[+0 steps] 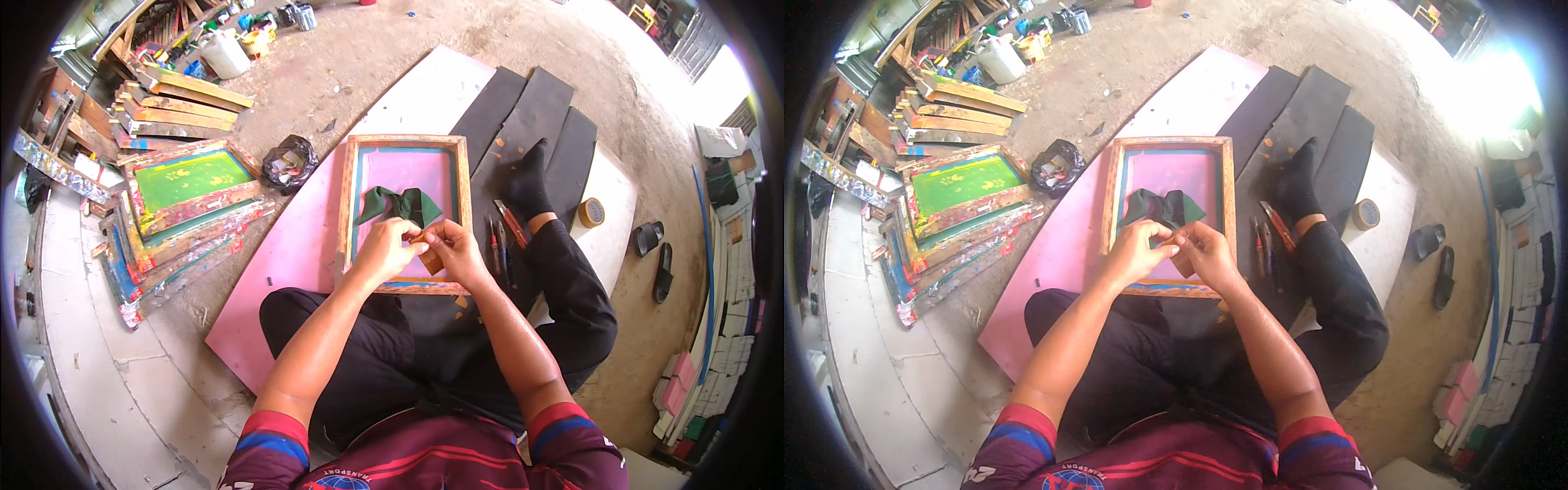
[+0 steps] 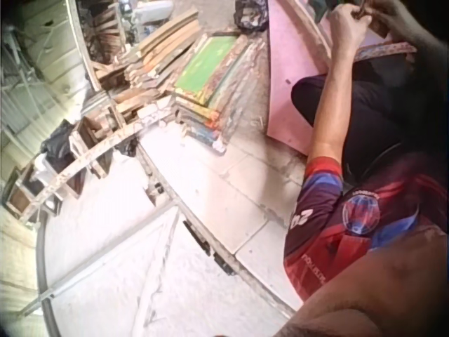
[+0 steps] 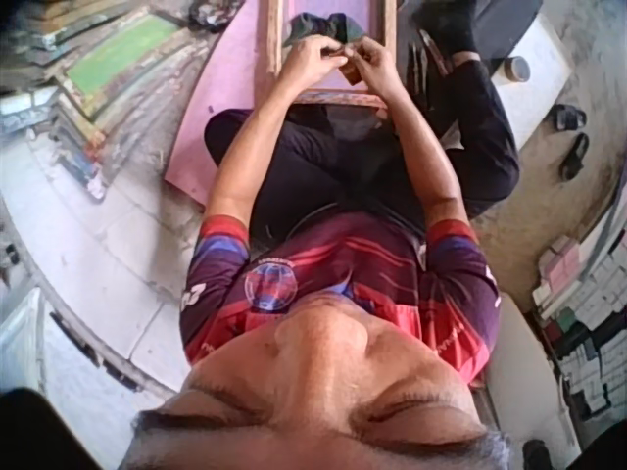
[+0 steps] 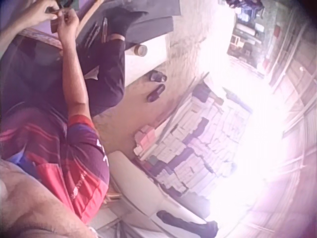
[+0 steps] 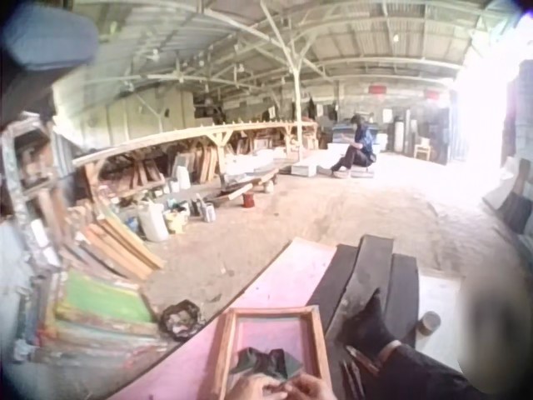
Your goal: The person sits on the floor and uses pliers to remove staples from a wooden frame with a pink mesh. They then wipe the pink surface with a cloth and apply orange tape along the frame edges, pressing it down and trimming excess with scissors.
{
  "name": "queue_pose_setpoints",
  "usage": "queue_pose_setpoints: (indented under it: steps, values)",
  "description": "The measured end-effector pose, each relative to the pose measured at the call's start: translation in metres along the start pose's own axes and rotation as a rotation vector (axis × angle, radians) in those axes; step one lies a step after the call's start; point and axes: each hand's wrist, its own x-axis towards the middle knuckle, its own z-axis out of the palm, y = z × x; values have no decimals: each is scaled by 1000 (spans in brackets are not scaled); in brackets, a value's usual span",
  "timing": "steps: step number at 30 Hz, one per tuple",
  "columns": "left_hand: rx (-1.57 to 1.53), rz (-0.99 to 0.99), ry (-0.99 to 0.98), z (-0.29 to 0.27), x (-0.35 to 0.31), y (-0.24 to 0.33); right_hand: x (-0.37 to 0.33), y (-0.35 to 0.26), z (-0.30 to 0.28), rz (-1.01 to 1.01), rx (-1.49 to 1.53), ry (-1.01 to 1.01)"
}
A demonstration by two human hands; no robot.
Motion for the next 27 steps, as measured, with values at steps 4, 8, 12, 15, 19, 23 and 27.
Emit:
queue_pose_setpoints:
  steps: [4, 8, 12, 15, 19, 23, 27]
  values:
    - [-48, -233, -60, -2, -14, 11, -10, 1, 0, 61, 22, -66]
    - [-78, -189, -31, 7, -13, -14, -7, -7, 0, -5, -68, -46]
    - [-338, -270, 32, 14, -15, -24, -24, -23, -2, -131, -242, 44]
    - [-551, -314, 88, 21, -18, -34, -31, 0, -7, -350, -369, 143]
    - [-777, -428, 104, 29, -20, -33, -34, 26, -4, -294, -258, 240]
    - [-761, -512, 63, 23, -22, -36, -30, 30, -7, -349, -339, 245]
    - [-794, -500, 105, 20, -24, -32, -25, 22, -11, -462, -378, 241]
